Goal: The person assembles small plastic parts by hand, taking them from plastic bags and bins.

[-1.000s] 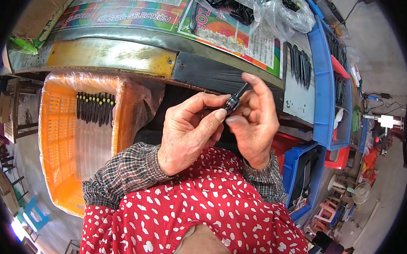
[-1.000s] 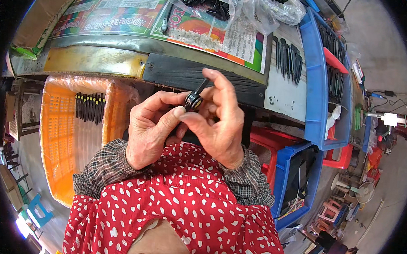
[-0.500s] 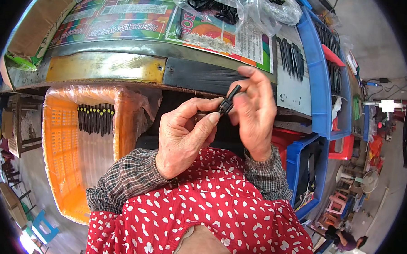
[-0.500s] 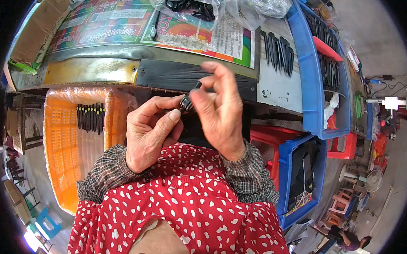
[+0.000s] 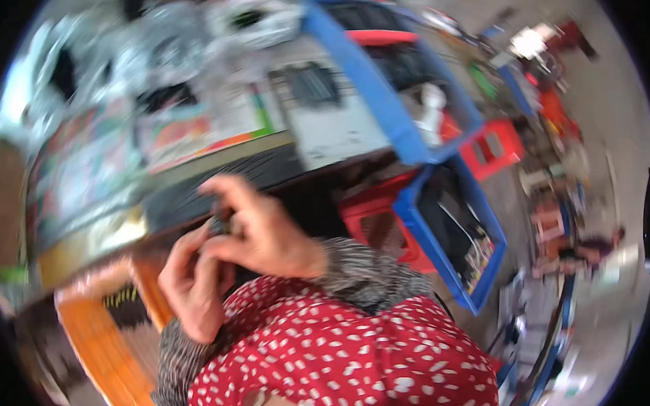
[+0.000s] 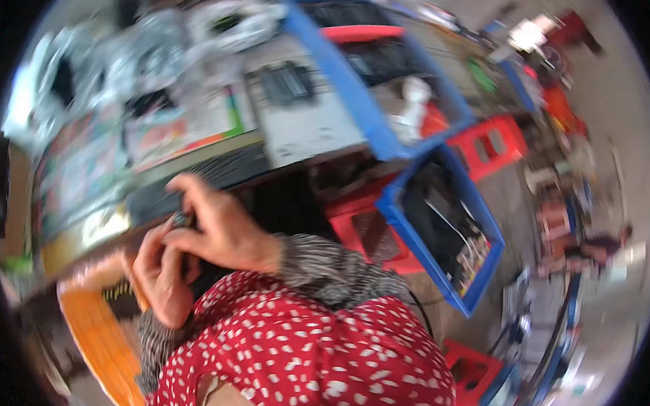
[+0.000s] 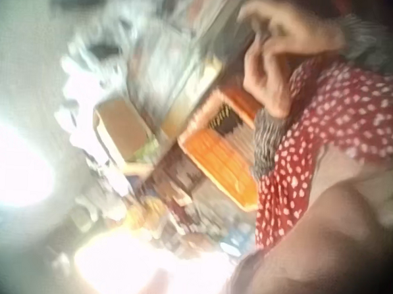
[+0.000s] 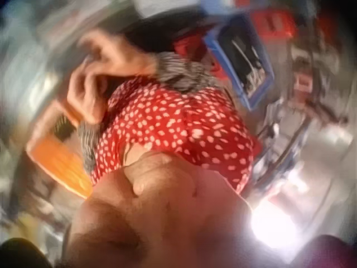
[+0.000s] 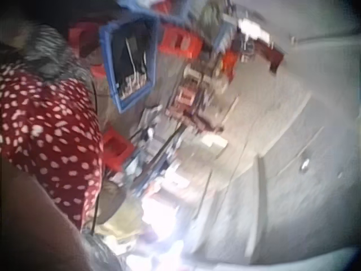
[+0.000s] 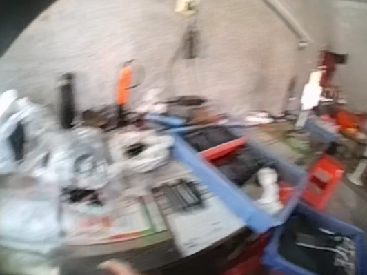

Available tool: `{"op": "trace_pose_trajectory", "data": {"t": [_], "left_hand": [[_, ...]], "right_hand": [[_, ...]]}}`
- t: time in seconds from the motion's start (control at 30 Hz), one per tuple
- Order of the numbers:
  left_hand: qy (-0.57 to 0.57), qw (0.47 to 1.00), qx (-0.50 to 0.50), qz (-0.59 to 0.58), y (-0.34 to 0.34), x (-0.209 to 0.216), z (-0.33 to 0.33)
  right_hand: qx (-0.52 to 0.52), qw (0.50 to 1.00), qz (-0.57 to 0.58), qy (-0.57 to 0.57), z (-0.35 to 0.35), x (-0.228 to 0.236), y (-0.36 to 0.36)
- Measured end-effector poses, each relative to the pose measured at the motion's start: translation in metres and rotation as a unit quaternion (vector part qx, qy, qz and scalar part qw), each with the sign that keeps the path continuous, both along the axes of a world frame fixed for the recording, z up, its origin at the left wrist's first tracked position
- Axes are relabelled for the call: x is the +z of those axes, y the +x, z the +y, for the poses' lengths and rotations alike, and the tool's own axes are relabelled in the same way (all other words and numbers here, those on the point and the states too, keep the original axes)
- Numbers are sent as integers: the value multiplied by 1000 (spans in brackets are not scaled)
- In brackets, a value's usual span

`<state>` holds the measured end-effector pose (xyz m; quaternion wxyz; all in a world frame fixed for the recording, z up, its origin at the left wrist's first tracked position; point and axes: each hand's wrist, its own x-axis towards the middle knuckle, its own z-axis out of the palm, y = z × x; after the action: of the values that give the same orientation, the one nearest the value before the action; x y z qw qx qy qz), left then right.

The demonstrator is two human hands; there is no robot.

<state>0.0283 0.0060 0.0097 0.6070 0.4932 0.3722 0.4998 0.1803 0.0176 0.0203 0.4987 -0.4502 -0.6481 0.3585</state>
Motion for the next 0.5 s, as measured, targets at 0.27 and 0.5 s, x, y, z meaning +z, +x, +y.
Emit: {"op": "trace_pose_trajectory", "data": {"t": [0.27,0.5], "left_hand": [[18,999,-22,-29,24,11,-6],[25,998,-42,-37,36,5,-4]], "right_hand": [[-86,992,5,96,-13,7,27],[-168,972,-40,158,-24,3,30]]}}
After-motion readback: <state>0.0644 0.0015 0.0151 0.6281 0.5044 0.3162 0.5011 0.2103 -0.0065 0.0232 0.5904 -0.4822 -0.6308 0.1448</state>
